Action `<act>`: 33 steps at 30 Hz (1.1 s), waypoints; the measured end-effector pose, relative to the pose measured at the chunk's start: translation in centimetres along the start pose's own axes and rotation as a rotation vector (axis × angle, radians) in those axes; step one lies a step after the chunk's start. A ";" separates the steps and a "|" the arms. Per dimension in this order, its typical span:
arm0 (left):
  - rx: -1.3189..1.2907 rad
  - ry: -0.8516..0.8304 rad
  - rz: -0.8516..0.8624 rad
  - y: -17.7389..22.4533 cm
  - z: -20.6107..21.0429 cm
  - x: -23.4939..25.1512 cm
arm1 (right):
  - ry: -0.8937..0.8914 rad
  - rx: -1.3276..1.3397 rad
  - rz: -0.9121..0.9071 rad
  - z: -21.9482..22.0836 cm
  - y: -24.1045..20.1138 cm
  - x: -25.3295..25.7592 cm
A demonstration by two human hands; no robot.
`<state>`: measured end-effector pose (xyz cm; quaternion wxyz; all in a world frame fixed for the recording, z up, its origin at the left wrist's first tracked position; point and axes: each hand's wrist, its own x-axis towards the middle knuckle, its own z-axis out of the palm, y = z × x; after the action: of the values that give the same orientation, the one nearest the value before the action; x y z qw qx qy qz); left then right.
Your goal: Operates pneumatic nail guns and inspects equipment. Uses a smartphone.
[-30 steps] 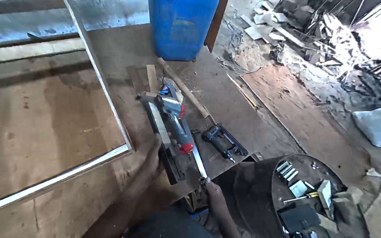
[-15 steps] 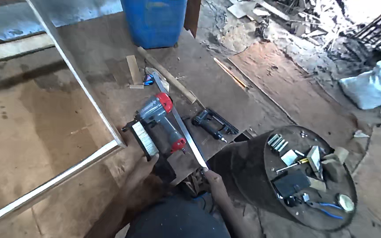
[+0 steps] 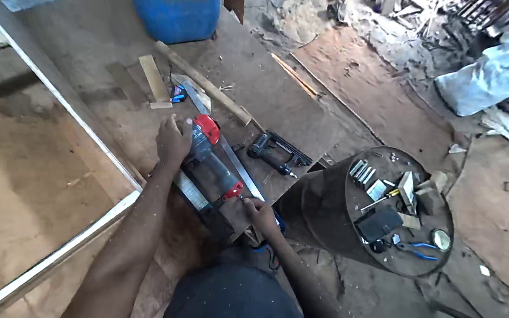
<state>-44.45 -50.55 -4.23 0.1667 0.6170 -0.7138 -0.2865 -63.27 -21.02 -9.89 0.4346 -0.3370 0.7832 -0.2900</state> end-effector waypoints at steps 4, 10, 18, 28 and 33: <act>0.127 -0.033 -0.133 0.3 3.1 1.4 | 0.006 0.107 -0.053 0.7 0.0 0.1; 0.212 0.076 -0.137 0.7 4.1 1.1 | -0.034 0.276 0.074 1.2 -0.1 0.5; 0.128 0.069 -0.139 1.2 3.8 1.2 | -0.107 0.258 0.138 1.4 -1.3 1.8; 0.285 0.137 -0.045 1.6 3.3 -0.2 | -0.068 0.044 -0.076 -3.7 -1.4 -1.7; 0.343 0.219 -0.037 4.4 3.3 -1.4 | 0.272 0.143 0.215 -11.9 6.8 -7.0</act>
<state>-49.56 -48.14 -3.95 0.1305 0.6768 -0.7182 -0.0952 -72.82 -9.48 -6.17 0.3762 -0.1772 0.8436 -0.3397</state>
